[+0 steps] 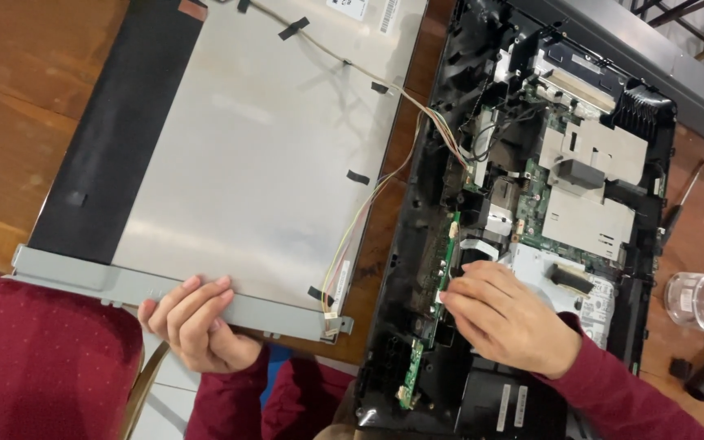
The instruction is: Removing a hard drive from an all-in-one computer by unscrewing the mounting bracket and pulling the drive from its connector.
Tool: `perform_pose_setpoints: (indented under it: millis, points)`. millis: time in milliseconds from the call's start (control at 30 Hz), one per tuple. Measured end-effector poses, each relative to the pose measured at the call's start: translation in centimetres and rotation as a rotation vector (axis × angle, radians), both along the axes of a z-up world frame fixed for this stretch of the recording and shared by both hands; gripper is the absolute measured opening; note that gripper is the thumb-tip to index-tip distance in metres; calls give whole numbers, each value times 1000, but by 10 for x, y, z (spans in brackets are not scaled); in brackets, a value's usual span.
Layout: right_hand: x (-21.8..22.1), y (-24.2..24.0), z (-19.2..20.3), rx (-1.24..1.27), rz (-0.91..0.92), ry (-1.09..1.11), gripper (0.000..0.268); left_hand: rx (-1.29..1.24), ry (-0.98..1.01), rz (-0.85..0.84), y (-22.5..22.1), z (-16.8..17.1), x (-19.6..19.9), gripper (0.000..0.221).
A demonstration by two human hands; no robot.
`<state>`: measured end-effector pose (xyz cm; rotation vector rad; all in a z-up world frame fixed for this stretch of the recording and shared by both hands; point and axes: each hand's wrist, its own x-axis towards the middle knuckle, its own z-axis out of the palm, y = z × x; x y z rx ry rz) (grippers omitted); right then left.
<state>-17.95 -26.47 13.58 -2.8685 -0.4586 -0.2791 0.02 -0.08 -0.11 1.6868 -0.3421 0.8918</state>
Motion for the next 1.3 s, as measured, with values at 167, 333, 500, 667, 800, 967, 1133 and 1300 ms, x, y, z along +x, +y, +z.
perform_pose_setpoints:
  millis: [167,333,500,667,800,967,1133,1300]
  points:
    - [-2,-1,-5,52,-2,1,19,-14,6,11,-1,1,0,30]
    - [-4,0,-5,87,-42,-1,20,-12,14,11,-2,2,-1,28]
    - [-5,-4,-4,14,11,6,23,-9,15,6,-1,1,-1,30]
    - [-4,-5,-2,-106,43,-19,22,-10,25,5,-1,2,-2,30]
    - [-7,-12,-1,-80,38,-30,26,-15,16,19,-2,2,-1,31]
    - [-6,-10,6,-33,28,2,23,-7,23,12,-1,2,-2,31]
    - [-6,-8,3,-21,41,26,24,-6,32,4,-1,4,-3,30]
    - [-4,-7,1,-34,44,25,27,-12,13,1,-1,2,-1,28]
